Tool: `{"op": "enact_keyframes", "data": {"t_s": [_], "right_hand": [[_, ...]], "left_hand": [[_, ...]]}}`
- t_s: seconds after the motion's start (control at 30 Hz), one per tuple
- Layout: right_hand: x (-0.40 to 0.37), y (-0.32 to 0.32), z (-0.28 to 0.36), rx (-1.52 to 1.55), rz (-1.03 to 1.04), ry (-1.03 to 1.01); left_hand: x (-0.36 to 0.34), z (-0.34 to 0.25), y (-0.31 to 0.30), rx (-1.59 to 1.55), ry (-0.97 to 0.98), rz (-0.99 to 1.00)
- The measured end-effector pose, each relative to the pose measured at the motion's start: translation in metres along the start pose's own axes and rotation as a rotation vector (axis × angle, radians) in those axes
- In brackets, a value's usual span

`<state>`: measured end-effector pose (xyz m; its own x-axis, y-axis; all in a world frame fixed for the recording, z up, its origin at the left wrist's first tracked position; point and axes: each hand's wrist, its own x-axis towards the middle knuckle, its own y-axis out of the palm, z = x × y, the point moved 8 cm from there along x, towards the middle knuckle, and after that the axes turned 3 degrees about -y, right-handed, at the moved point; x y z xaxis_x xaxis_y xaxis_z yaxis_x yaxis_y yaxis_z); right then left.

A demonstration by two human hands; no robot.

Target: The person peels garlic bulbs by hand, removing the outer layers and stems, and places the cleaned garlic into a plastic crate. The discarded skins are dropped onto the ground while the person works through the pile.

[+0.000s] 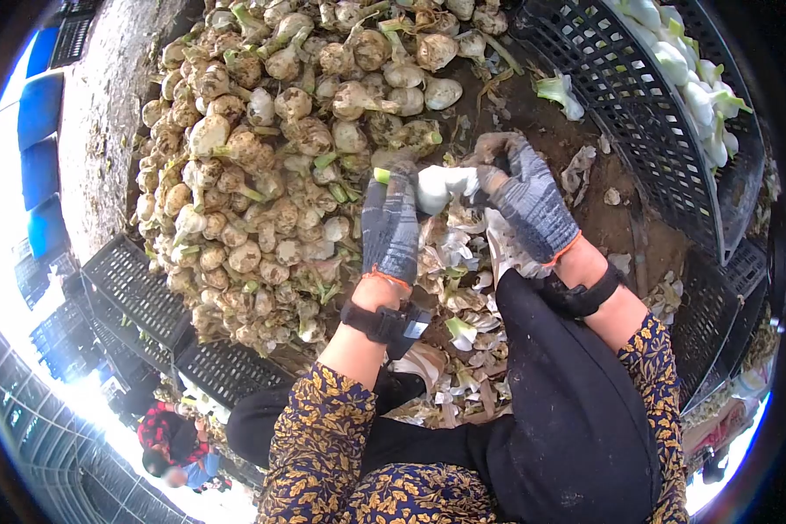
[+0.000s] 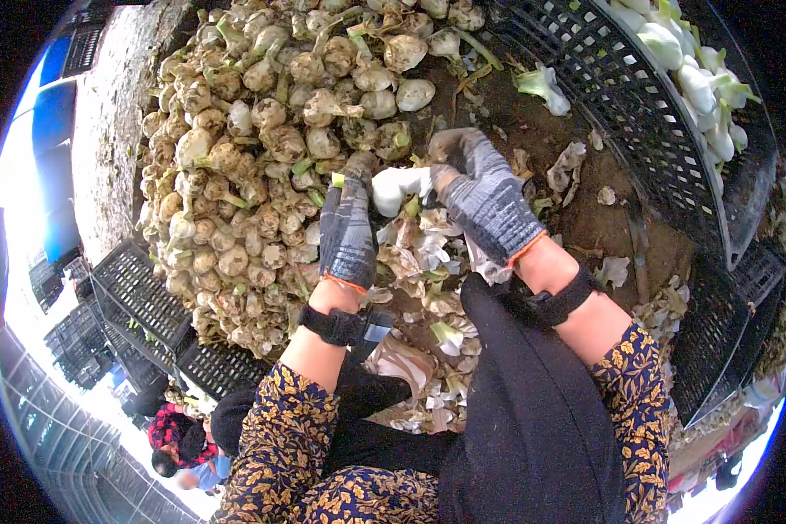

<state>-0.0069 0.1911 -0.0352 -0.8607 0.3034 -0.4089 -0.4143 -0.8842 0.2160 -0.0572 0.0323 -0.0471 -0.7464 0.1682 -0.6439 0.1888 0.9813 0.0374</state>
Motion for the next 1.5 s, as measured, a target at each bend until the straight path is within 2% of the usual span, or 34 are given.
{"op": "enact_keyframes", "data": {"t_s": [0.07, 0.13, 0.2, 0.27, 0.3, 0.4, 0.43, 0.47, 0.5, 0.53, 0.6, 0.7, 0.73, 0.8, 0.83, 0.87, 0.9, 0.97, 1.0, 1.07, 1.1, 1.13, 1.2, 1.23, 1.3, 1.37, 1.43, 1.47, 1.5], "right_hand": [[0.000, -0.005, 0.012, -0.070, -0.016, -0.008], [0.000, -0.017, 0.007, 0.110, -0.121, 0.070], [0.003, -0.027, 0.006, 0.120, -0.105, 0.043], [0.003, -0.032, 0.015, 0.194, -0.178, 0.027], [-0.003, -0.028, 0.020, 0.441, -0.197, 0.047], [-0.005, -0.032, 0.039, 0.540, -0.093, -0.054], [-0.002, -0.038, 0.034, 0.433, -0.017, -0.051], [0.003, -0.048, 0.031, -0.066, 0.008, -0.082], [0.003, -0.047, 0.027, -0.396, 0.085, -0.176], [0.000, -0.043, 0.021, -0.728, 0.161, -0.259], [-0.007, -0.041, 0.007, -0.914, 0.111, -0.231], [-0.003, -0.047, -0.020, -0.875, 0.053, -0.148], [-0.002, -0.043, -0.016, -0.874, 0.054, -0.152], [0.000, -0.043, -0.004, -0.953, -0.027, -0.118], [0.002, -0.040, 0.006, -0.938, -0.042, -0.212], [0.008, -0.040, 0.006, -0.935, -0.040, -0.215], [0.016, -0.042, 0.009, -0.897, -0.047, -0.260], [0.032, -0.039, 0.017, -0.929, -0.098, -0.425], [0.042, -0.036, 0.020, -0.925, -0.095, -0.422], [0.058, -0.022, 0.035, -1.138, -0.128, -0.567], [0.066, -0.012, 0.032, -1.238, -0.107, -0.647], [0.075, -0.003, 0.037, -1.234, -0.104, -0.648], [0.103, 0.008, 0.014, -1.236, 0.104, -0.164], [0.113, 0.011, 0.003, -1.310, 0.054, -0.299], [0.127, 0.009, -0.021, -1.281, 0.036, -0.332], [0.123, 0.011, -0.010, -1.224, 0.054, -0.373], [0.110, 0.006, -0.004, -1.169, 0.026, -0.320], [0.099, 0.004, 0.004, -1.110, -0.007, -0.267], [0.085, 0.004, 0.012, -1.005, -0.014, -0.211]], "left_hand": [[0.003, 0.010, -0.002, -0.187, -0.149, -0.038], [0.005, 0.012, 0.000, -0.308, -0.159, -0.030], [0.009, 0.027, 0.001, -0.636, -0.287, -0.059], [0.011, 0.020, 0.003, -0.668, -0.286, -0.043], [0.013, 0.019, 0.005, -0.728, -0.304, -0.011], [0.021, 0.022, 0.004, -0.899, -0.378, 0.032], [0.028, 0.024, 0.000, -0.940, -0.382, 0.107], [0.031, 0.016, 0.005, -0.983, -0.388, 0.194], [0.032, 0.012, 0.007, -1.011, -0.371, 0.211], [0.036, 0.008, 0.007, -0.980, -0.389, 0.121], [0.035, -0.020, 0.020, -0.746, -0.271, 0.039], [0.014, -0.092, 0.090, -0.614, -0.094, 0.250], [-0.006, -0.129, 0.114, -0.211, 0.317, 0.272], [-0.036, -0.162, 0.153, -0.704, -0.006, 0.707], [-0.046, -0.174, 0.150, -0.552, 0.119, 0.602], [-0.053, -0.182, 0.144, -0.396, 0.243, 0.495], [-0.043, -0.174, 0.131, -0.392, 0.246, 0.494], [0.001, -0.131, 0.075, -0.539, 0.102, 0.365], [0.007, -0.118, 0.061, -0.537, 0.100, 0.361], [0.009, -0.081, 0.018, -0.537, 0.011, 0.116], [0.008, -0.068, 0.009, -0.536, 0.012, 0.109], [0.007, -0.052, 0.003, -0.484, -0.018, 0.099], [-0.008, -0.035, -0.002, -0.385, -0.102, 0.029], [-0.012, -0.026, -0.004, -0.345, -0.101, 0.016], [-0.017, -0.014, -0.006, -0.249, -0.137, -0.012], [-0.014, -0.005, -0.007, -0.184, -0.107, -0.017], [-0.010, -0.007, -0.006, -0.002, -0.035, -0.009], [-0.007, -0.006, -0.005, -0.010, -0.040, -0.012], [-0.004, -0.014, -0.003, 0.106, 0.082, -0.032]]}}
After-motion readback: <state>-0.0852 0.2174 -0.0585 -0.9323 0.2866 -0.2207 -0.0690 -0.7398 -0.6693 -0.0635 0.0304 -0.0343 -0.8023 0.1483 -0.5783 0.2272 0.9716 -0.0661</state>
